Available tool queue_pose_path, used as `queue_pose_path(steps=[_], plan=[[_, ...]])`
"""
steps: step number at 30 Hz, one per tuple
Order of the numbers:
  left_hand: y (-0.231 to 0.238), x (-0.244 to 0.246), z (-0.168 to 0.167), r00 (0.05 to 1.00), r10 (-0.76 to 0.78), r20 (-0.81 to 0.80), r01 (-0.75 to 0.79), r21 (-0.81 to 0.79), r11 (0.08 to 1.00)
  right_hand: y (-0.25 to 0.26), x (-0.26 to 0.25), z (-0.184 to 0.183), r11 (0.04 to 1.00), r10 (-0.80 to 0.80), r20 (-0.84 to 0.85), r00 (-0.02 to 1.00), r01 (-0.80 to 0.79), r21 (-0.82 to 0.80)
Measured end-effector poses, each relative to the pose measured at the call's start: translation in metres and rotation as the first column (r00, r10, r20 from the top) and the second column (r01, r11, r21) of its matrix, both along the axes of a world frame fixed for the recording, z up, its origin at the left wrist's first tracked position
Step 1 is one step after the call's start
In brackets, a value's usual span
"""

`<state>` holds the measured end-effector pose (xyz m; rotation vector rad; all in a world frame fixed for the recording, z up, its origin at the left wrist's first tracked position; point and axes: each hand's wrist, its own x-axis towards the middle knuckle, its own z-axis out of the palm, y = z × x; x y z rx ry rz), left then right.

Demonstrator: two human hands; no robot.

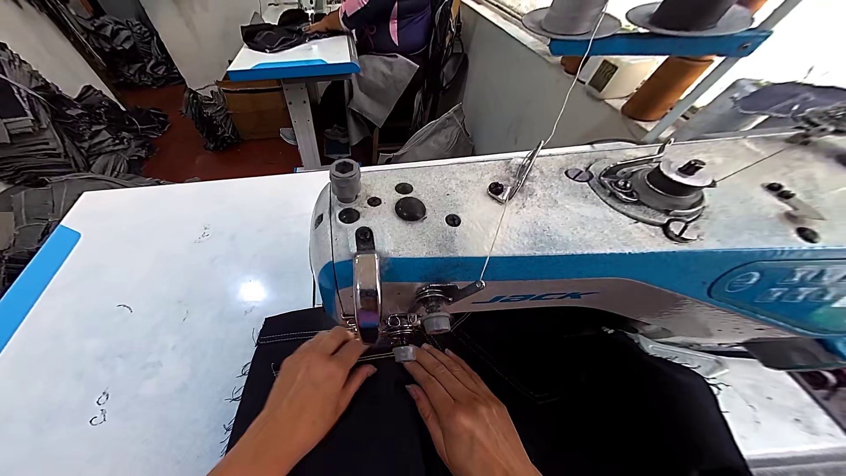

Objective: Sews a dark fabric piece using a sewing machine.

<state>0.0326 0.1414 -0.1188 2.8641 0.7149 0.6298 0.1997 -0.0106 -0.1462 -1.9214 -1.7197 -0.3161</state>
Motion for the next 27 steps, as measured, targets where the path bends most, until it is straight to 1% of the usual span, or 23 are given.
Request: queue_pose_path(steps=[1, 3, 5, 6, 7, 9, 11, 12, 13, 14, 17, 20, 22, 27], plan=[[0.008, -0.014, 0.001, 0.999, 0.05, -0.011, -0.049, 0.013, 0.999, 0.001, -0.001, 0.001, 1.0, -0.01, 0.009, 1.0, 0.01, -0.002], [0.031, -0.044, 0.005, 0.991, 0.136, -0.015, -0.136, -0.013, 0.991, 0.003, -0.004, 0.003, 1.0, -0.028, 0.039, 0.999, 0.028, -0.004], [0.044, -0.062, 0.015, 0.977, 0.214, -0.012, -0.213, 0.046, 0.976, 0.004, -0.007, 0.004, 0.999, -0.046, 0.068, 0.997, 0.047, -0.005], [0.04, -0.062, 0.023, 0.972, 0.235, 0.01, -0.234, 0.091, 0.968, 0.005, -0.008, 0.004, 0.998, -0.057, 0.078, 0.995, 0.057, -0.005], [0.028, -0.055, 0.027, 0.974, 0.222, 0.044, -0.226, 0.129, 0.966, 0.006, -0.009, 0.004, 0.998, -0.065, 0.085, 0.994, 0.066, -0.007], [-0.016, -0.028, 0.024, 0.991, 0.108, 0.074, -0.116, 0.119, 0.986, 0.006, -0.009, 0.006, 0.998, -0.062, 0.073, 0.995, 0.063, -0.014], [-0.061, -0.005, 0.006, 1.0, -0.001, 0.01, 0.0, 0.013, 1.0, 0.007, -0.006, 0.008, 0.999, -0.045, 0.039, 0.998, 0.045, -0.013], [-0.074, 0.001, -0.007, 0.999, -0.029, -0.029, 0.028, -0.036, 0.999, 0.008, -0.003, 0.01, 0.999, -0.035, 0.016, 0.999, 0.035, -0.02], [-0.079, 0.004, -0.017, 0.997, -0.039, -0.062, 0.037, -0.031, 0.999, 0.008, -0.001, 0.012, 0.999, -0.026, -0.009, 1.0, 0.025, -0.032], [-0.08, 0.004, -0.021, 0.995, -0.045, -0.086, 0.043, -0.022, 0.999, 0.01, 0.003, 0.014, 0.999, -0.021, -0.035, 0.999, 0.019, -0.043], [-0.077, 0.002, -0.016, 0.986, -0.072, -0.147, 0.068, -0.035, 0.997, 0.019, 0.007, 0.018, 0.998, -0.048, -0.061, 0.997, 0.046, -0.038], [-0.076, 0.002, -0.017, 0.985, -0.078, -0.155, 0.079, -0.001, 0.997, 0.033, 0.0, 0.013, 0.988, -0.152, -0.024, 0.988, 0.153, 0.032], [-0.075, 0.001, -0.019, 0.986, -0.077, -0.148, 0.08, 0.013, 0.997, 0.038, -0.003, 0.007, 0.976, -0.207, -0.032, 0.978, 0.209, 0.063], [-0.067, -0.003, -0.019, 0.983, -0.1, -0.153, 0.101, -0.003, 0.995, 0.037, 0.006, 0.0, 0.979, -0.19, -0.222, 0.956, 0.201, 0.026]])
